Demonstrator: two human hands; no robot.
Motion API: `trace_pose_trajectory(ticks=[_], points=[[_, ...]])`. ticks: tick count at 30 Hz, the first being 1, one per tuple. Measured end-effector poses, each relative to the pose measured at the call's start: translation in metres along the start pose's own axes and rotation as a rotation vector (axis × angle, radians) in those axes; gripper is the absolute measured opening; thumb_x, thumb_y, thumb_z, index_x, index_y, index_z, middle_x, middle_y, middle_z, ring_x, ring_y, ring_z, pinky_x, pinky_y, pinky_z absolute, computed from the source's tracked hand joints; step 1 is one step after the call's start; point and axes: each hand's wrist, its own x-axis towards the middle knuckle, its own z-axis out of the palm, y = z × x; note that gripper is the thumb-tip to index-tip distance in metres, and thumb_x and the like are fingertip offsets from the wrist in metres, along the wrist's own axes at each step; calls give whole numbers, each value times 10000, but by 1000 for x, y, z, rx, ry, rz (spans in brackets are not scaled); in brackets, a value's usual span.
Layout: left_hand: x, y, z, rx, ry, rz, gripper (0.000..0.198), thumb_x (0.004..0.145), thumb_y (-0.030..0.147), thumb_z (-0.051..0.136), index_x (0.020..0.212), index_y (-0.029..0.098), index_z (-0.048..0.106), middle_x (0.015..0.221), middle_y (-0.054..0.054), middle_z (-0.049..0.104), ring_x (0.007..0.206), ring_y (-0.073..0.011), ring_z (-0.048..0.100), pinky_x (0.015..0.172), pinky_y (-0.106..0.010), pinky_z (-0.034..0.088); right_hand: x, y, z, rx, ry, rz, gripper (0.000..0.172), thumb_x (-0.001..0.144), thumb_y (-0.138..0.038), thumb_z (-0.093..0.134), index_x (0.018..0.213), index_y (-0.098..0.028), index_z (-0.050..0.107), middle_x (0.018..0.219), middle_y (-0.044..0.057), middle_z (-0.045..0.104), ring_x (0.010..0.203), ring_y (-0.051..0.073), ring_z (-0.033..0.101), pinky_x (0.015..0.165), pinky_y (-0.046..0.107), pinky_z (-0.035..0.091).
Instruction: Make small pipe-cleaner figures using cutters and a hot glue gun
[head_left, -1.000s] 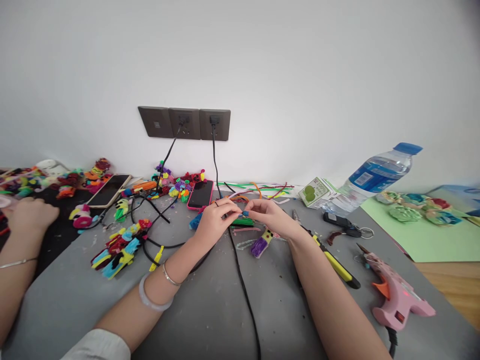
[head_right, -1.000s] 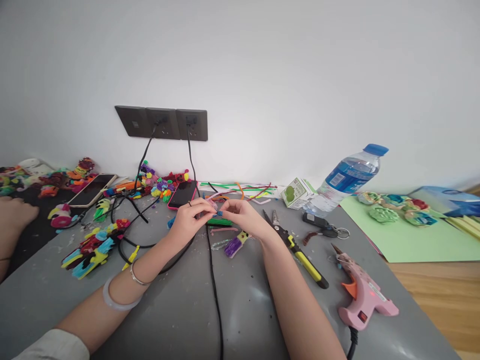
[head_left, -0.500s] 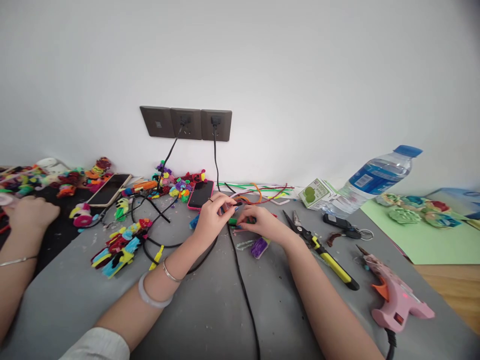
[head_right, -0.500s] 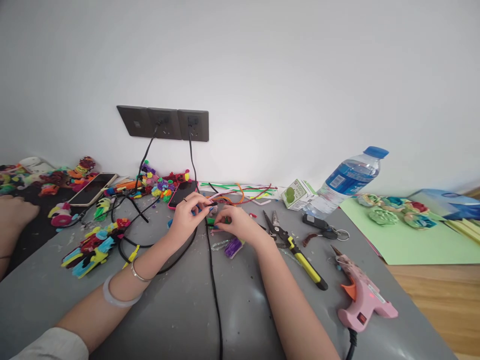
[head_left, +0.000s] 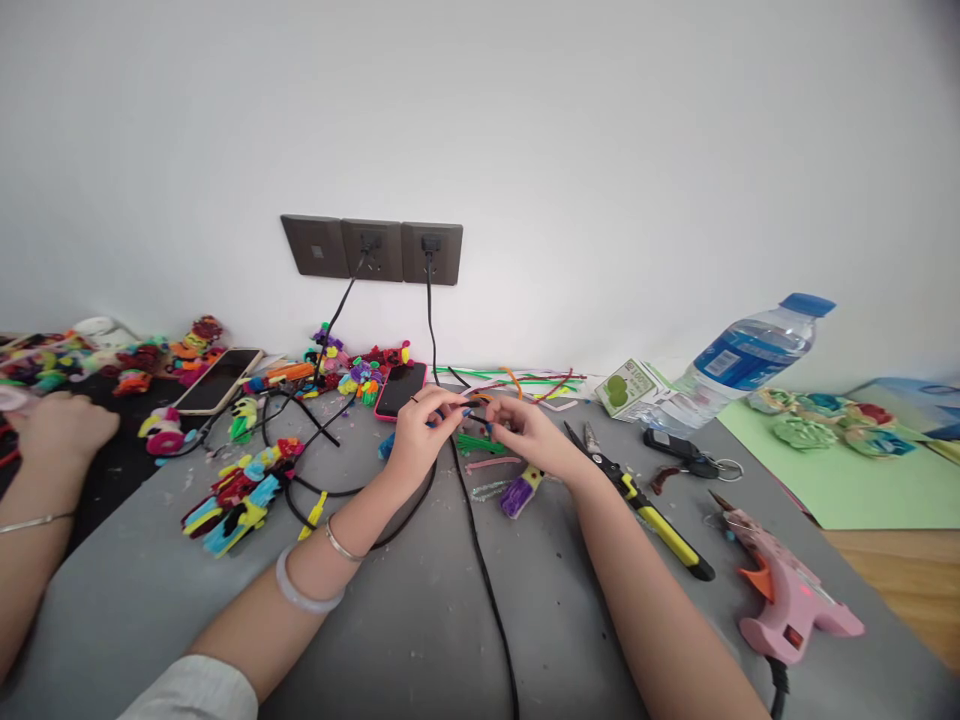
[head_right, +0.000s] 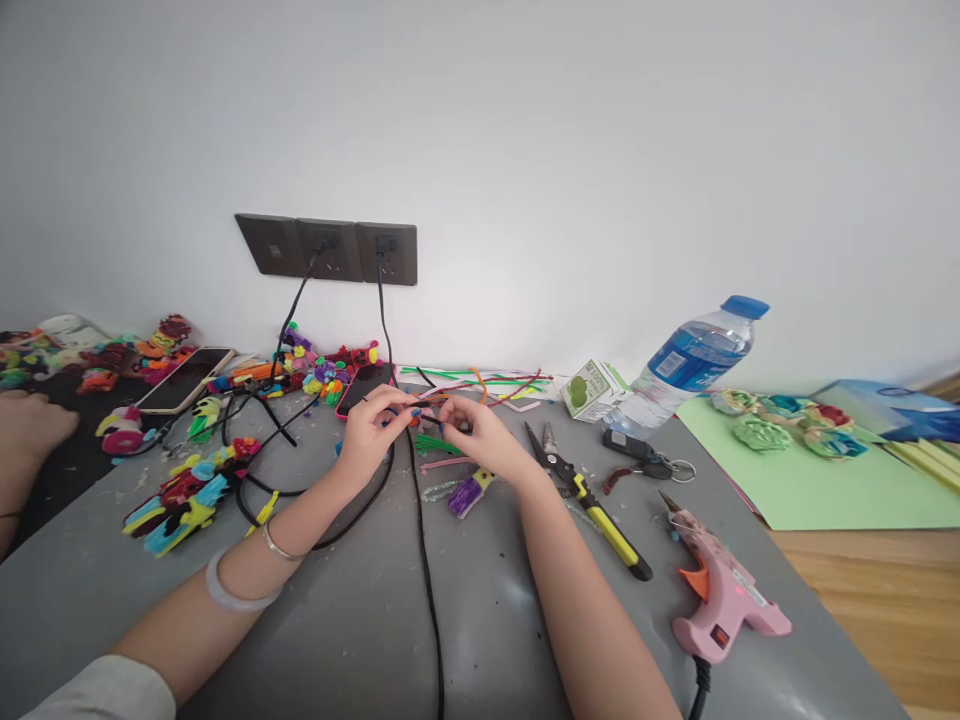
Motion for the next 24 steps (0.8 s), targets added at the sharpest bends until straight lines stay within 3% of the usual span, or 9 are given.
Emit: trace_pose_trajectory(ticks=[5,8,12,18,24], points=[[2,-2,1,-92,35,-88,123,805,249,633,862,168,705,902,-58,646,773,-138,617,581,-201,479,2,-3,-7,138,204,35,214,847,-402,573,800,-198,528,653,-25,492,579,112,434,560,245,331],[0,-4,4,-142,-1,-118,130,790,231,634,869,164,712,891,-57,646,760,-136,627,619,-218,509,2,-4,-8,169,251,12,292,819,-476,624,776,-198,551,657,-17,508,587,117,447,557,251,338],[-2,-5,7,-180,-86,-185,138,768,226,640,869,164,711,909,-66,686,770,-149,646,647,-237,533,1,-7,-5,189,214,18,304,792,-482,666,781,-187,594,690,5,576,623,131,508,583,259,377],[-3,-1,9,-250,-115,-266,164,748,254,665,876,156,699,874,-61,719,766,-164,668,645,-243,539,2,-7,-3,154,162,-2,261,805,-426,657,768,-178,583,659,-8,559,598,116,482,587,256,378],[-2,1,9,-315,-143,-243,186,748,232,658,904,140,701,885,-74,720,740,-156,662,631,-246,549,3,-5,-2,161,128,-16,228,790,-381,661,750,-173,580,646,-10,570,585,112,486,570,245,382]])
